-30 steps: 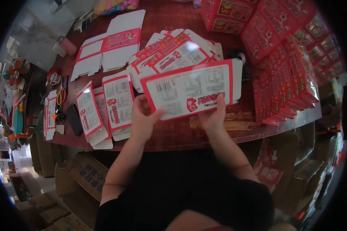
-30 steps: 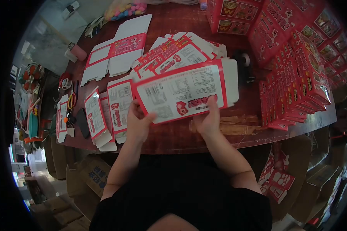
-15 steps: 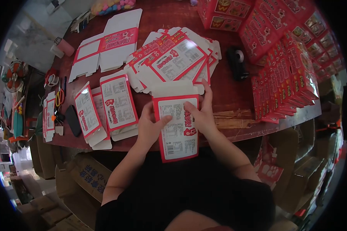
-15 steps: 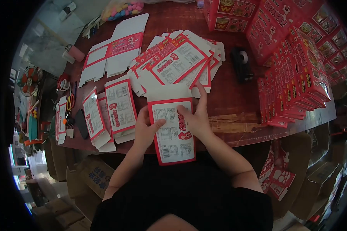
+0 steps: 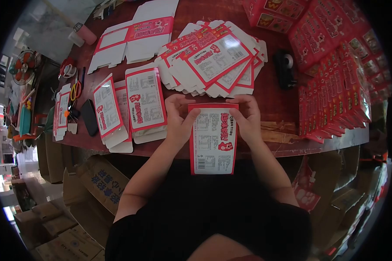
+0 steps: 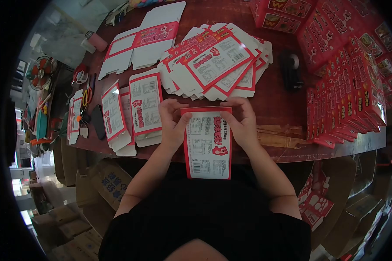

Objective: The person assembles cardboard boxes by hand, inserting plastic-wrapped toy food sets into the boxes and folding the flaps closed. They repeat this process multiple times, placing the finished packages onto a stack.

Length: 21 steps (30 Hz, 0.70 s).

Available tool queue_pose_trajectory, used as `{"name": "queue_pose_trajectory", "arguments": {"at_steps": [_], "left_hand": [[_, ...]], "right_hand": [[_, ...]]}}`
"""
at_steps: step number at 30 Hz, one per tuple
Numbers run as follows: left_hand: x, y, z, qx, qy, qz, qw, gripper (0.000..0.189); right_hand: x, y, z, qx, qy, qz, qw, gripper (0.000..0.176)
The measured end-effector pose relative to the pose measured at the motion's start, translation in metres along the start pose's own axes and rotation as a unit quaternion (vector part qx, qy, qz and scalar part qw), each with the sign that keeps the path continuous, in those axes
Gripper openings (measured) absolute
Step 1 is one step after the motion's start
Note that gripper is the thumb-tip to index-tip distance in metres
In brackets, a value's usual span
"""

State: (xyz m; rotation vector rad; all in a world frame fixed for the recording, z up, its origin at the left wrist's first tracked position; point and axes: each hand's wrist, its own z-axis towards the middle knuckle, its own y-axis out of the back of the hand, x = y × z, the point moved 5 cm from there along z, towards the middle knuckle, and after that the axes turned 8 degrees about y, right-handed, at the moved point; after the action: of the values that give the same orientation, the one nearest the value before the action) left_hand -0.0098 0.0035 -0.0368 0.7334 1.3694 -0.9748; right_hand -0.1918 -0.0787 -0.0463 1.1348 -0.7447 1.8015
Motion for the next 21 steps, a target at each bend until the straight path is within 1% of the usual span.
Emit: {"name": "queue_pose_trajectory", "arguments": {"at_steps": [1, 2, 4, 5, 8, 11, 13, 14, 17, 18, 20, 21], "left_hand": [[0.010, 0.006, 0.006, 0.040, 0.018, 0.035, 0.998, 0.025], [0.019, 0.008, 0.010, 0.079, 0.036, 0.069, 0.994, 0.027], [0.014, 0.003, 0.018, 0.090, 0.108, 0.061, 0.988, 0.028], [0.009, 0.001, 0.020, 0.095, 0.142, 0.058, 0.984, 0.028], [-0.008, -0.008, 0.022, 0.075, 0.067, 0.103, 0.990, 0.021], [-0.013, -0.015, 0.023, 0.056, 0.172, 0.014, 0.983, 0.014], [-0.008, -0.016, 0.026, 0.051, 0.194, -0.020, 0.979, 0.013], [-0.005, -0.016, 0.027, 0.048, 0.204, -0.038, 0.977, 0.012], [0.011, 0.000, 0.023, 0.077, 0.246, -0.044, 0.965, 0.013], [0.009, 0.002, 0.019, 0.093, 0.232, -0.043, 0.967, 0.013], [0.006, 0.003, 0.008, 0.127, 0.206, -0.042, 0.969, 0.016], [0.006, 0.001, 0.001, 0.127, 0.210, -0.030, 0.969, 0.017]], "right_hand": [[-0.002, 0.002, 0.001, 0.036, 0.024, -0.046, 0.998, 0.020], [-0.006, 0.003, 0.002, 0.030, -0.006, -0.042, 0.999, 0.021], [-0.006, 0.000, 0.004, 0.019, -0.067, -0.035, 0.997, 0.025], [-0.002, -0.003, 0.006, 0.004, -0.081, -0.009, 0.997, 0.023], [0.013, -0.010, 0.013, -0.031, -0.137, 0.068, 0.988, 0.019], [0.012, -0.014, 0.021, -0.052, -0.224, 0.151, 0.961, 0.016], [0.005, -0.016, 0.028, -0.068, -0.283, 0.218, 0.931, 0.015], [0.000, -0.016, 0.029, -0.060, -0.296, 0.236, 0.924, 0.011], [-0.010, -0.010, 0.023, 0.009, -0.271, 0.170, 0.947, 0.009], [-0.007, -0.009, 0.019, 0.047, -0.256, 0.152, 0.953, 0.017], [-0.007, -0.001, 0.010, 0.073, -0.225, 0.127, 0.963, 0.022], [-0.005, 0.001, 0.008, 0.084, -0.210, 0.113, 0.967, 0.025]]}}
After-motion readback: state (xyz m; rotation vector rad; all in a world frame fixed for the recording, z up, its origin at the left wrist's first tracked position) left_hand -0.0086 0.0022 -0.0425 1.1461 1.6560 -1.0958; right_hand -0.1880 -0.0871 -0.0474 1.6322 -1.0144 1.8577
